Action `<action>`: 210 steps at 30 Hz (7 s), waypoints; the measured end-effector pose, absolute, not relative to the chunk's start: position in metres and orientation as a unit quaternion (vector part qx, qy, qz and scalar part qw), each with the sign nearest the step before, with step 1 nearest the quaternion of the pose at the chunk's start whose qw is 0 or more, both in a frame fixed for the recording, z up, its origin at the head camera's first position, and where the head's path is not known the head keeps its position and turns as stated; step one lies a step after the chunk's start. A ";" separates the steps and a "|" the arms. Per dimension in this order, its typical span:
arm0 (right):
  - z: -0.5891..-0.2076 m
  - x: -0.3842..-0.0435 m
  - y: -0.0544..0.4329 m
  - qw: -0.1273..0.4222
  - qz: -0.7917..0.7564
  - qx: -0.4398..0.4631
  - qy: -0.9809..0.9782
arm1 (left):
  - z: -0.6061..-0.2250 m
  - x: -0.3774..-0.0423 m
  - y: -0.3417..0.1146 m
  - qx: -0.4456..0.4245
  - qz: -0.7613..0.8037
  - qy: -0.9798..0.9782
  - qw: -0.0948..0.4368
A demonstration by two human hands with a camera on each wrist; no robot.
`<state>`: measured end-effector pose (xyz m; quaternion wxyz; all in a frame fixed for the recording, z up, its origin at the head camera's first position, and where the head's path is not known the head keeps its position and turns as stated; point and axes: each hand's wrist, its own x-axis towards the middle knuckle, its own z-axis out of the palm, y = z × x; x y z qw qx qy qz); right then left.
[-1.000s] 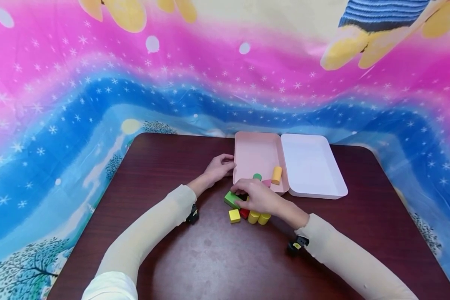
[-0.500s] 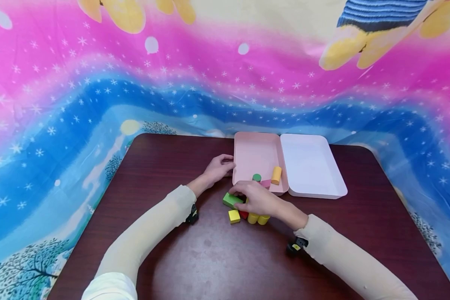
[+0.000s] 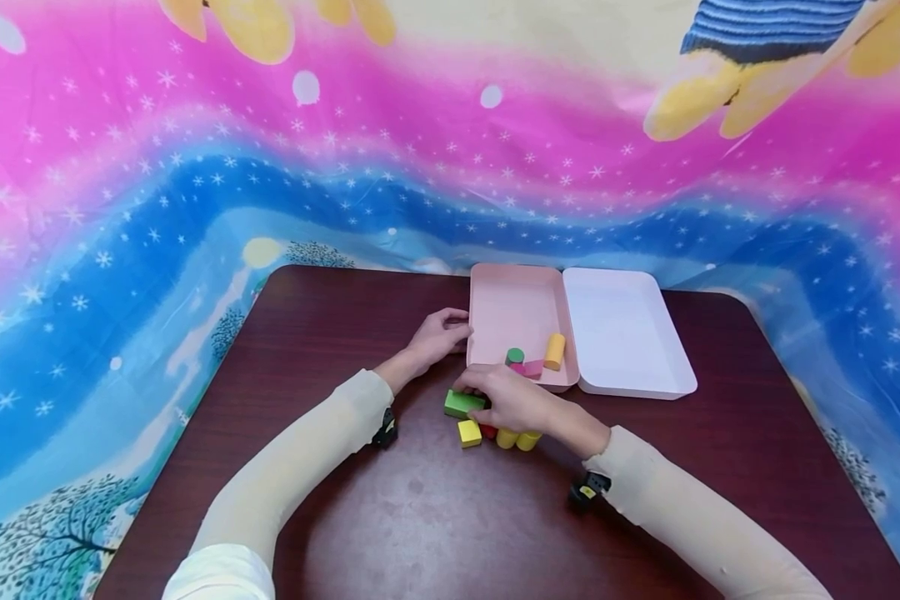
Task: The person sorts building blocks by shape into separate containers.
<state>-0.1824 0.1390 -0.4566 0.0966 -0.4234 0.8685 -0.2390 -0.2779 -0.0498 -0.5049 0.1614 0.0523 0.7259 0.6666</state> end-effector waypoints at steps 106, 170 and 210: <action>-0.455 -0.226 0.183 -0.021 -0.344 -0.320 0.883 | -0.505 -0.277 -0.046 0.040 0.678 0.717 0.153; -0.456 -0.170 0.170 0.069 -0.340 -0.374 0.860 | -0.503 -0.276 -0.047 0.050 0.665 0.729 0.152; -0.469 -0.143 0.162 0.010 -0.215 -0.382 0.899 | -0.503 -0.279 -0.046 0.044 0.676 0.718 0.158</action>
